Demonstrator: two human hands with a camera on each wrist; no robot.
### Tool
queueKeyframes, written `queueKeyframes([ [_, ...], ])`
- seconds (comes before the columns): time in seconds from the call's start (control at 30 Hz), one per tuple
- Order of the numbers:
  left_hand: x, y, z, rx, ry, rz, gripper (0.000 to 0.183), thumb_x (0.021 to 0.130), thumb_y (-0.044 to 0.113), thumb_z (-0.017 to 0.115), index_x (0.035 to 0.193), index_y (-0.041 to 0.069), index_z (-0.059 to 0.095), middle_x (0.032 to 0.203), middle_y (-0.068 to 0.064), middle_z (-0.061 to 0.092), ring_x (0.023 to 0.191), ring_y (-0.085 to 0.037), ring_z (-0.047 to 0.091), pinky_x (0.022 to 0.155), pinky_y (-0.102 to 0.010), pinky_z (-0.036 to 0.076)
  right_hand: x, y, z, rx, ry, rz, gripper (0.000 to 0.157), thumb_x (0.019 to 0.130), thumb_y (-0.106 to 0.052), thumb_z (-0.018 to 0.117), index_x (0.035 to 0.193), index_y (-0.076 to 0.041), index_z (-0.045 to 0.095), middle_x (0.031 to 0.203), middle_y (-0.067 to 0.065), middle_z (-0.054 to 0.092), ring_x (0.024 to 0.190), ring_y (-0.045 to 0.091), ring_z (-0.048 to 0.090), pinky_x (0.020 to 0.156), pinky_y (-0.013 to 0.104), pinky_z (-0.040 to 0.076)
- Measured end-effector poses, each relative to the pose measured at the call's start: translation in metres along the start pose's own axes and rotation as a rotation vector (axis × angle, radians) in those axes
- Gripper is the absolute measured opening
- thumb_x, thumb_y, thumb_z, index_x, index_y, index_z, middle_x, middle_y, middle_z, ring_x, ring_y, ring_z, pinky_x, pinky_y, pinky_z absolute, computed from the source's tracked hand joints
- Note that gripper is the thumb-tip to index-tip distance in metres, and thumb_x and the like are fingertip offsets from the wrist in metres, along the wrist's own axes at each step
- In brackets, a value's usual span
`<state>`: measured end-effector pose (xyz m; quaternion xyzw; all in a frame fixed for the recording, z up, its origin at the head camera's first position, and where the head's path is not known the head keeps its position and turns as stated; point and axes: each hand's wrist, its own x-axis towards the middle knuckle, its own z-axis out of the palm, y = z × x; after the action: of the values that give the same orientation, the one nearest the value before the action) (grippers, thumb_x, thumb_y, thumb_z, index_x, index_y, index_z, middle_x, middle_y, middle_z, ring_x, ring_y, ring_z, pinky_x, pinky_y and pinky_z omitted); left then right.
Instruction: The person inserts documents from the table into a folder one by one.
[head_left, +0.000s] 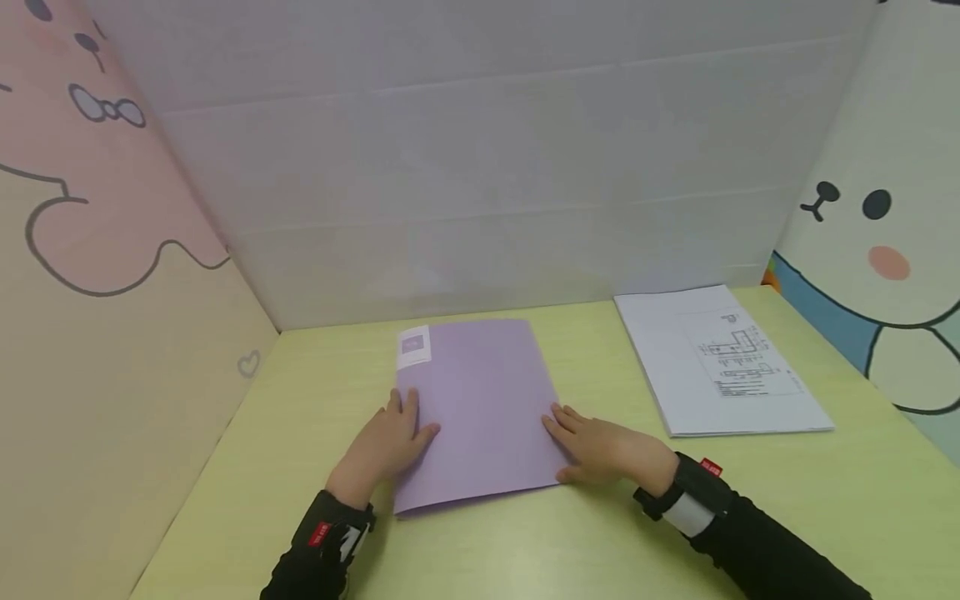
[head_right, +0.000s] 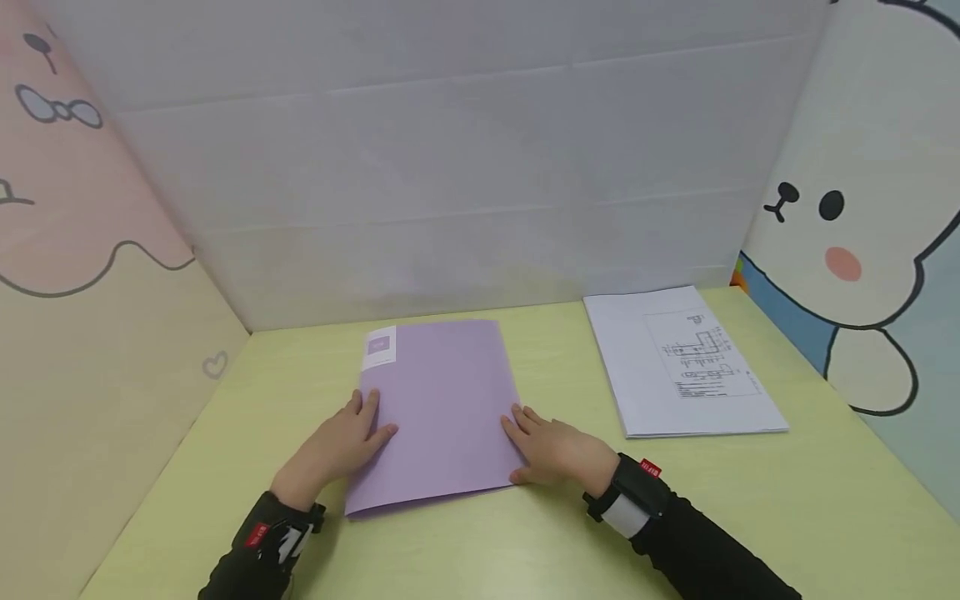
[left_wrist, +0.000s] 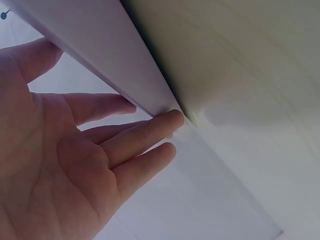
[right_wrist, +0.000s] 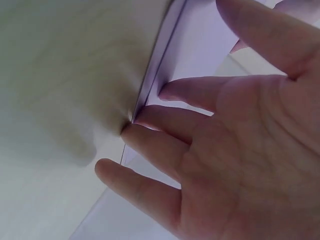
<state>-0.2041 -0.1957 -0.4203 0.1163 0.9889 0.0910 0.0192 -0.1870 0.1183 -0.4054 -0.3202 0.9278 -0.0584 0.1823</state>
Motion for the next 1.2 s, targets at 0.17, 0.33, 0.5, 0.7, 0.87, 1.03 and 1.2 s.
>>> queueKeyframes([
  [0.17, 0.006, 0.015, 0.002, 0.01, 0.004, 0.023, 0.077, 0.092, 0.048, 0.045, 0.141, -0.009, 0.029, 0.139, -0.041, 0.028, 0.117, -0.053, 0.04, 0.096, -0.056, 0.04, -0.013, 0.007, 0.001, 0.017, 0.007, 0.021, 0.079, 0.087, -0.039, 0.058, 0.144, 0.004, 0.025, 0.151, 0.026, 0.019, 0.136, 0.036, 0.018, 0.106, 0.053, 0.029],
  [0.33, 0.012, 0.027, 0.007, 0.028, 0.009, 0.053, 0.076, 0.092, 0.049, 0.044, 0.14, -0.009, 0.03, 0.138, -0.041, 0.03, 0.116, -0.052, 0.042, 0.095, -0.055, 0.042, -0.025, 0.014, 0.002, 0.027, 0.026, 0.018, 0.078, 0.086, -0.037, 0.06, 0.142, 0.007, 0.028, 0.149, 0.029, 0.021, 0.135, 0.039, 0.02, 0.106, 0.053, 0.029],
  [0.5, 0.018, 0.041, 0.009, 0.028, 0.006, 0.069, 0.076, 0.092, 0.049, 0.043, 0.141, -0.008, 0.03, 0.138, -0.041, 0.03, 0.116, -0.051, 0.042, 0.096, -0.054, 0.041, -0.035, 0.021, 0.004, 0.041, 0.042, 0.023, 0.079, 0.085, -0.036, 0.062, 0.14, 0.009, 0.029, 0.147, 0.032, 0.022, 0.134, 0.042, 0.022, 0.105, 0.054, 0.03],
  [0.7, 0.024, 0.058, 0.012, 0.025, 0.017, 0.1, 0.075, 0.092, 0.048, 0.044, 0.14, -0.008, 0.031, 0.137, -0.041, 0.031, 0.115, -0.051, 0.043, 0.095, -0.054, 0.042, -0.048, 0.032, 0.008, 0.056, 0.067, 0.021, 0.081, 0.082, -0.037, 0.064, 0.138, 0.011, 0.031, 0.145, 0.034, 0.024, 0.132, 0.045, 0.023, 0.104, 0.056, 0.029],
  [0.87, 0.028, 0.069, 0.015, 0.037, 0.027, 0.118, 0.075, 0.092, 0.048, 0.044, 0.14, -0.008, 0.032, 0.137, -0.04, 0.033, 0.114, -0.049, 0.045, 0.094, -0.053, 0.043, -0.056, 0.039, 0.01, 0.06, 0.075, 0.025, 0.08, 0.082, -0.038, 0.064, 0.138, 0.011, 0.032, 0.144, 0.035, 0.026, 0.131, 0.045, 0.024, 0.103, 0.056, 0.031],
  [1.03, 0.029, 0.078, 0.016, 0.037, 0.025, 0.122, 0.075, 0.092, 0.048, 0.044, 0.14, -0.008, 0.032, 0.137, -0.04, 0.033, 0.113, -0.049, 0.046, 0.094, -0.052, 0.044, -0.062, 0.043, 0.01, 0.085, 0.051, 0.061, 0.081, 0.083, -0.038, 0.063, 0.139, 0.009, 0.031, 0.146, 0.033, 0.024, 0.132, 0.043, 0.023, 0.103, 0.055, 0.032],
  [1.2, 0.03, 0.082, 0.017, 0.047, 0.037, 0.115, 0.074, 0.092, 0.048, 0.044, 0.14, -0.008, 0.032, 0.137, -0.04, 0.033, 0.113, -0.048, 0.046, 0.093, -0.051, 0.044, -0.066, 0.044, 0.009, 0.094, 0.057, 0.061, 0.082, 0.083, -0.038, 0.063, 0.139, 0.01, 0.03, 0.146, 0.033, 0.023, 0.132, 0.043, 0.023, 0.103, 0.056, 0.031],
])
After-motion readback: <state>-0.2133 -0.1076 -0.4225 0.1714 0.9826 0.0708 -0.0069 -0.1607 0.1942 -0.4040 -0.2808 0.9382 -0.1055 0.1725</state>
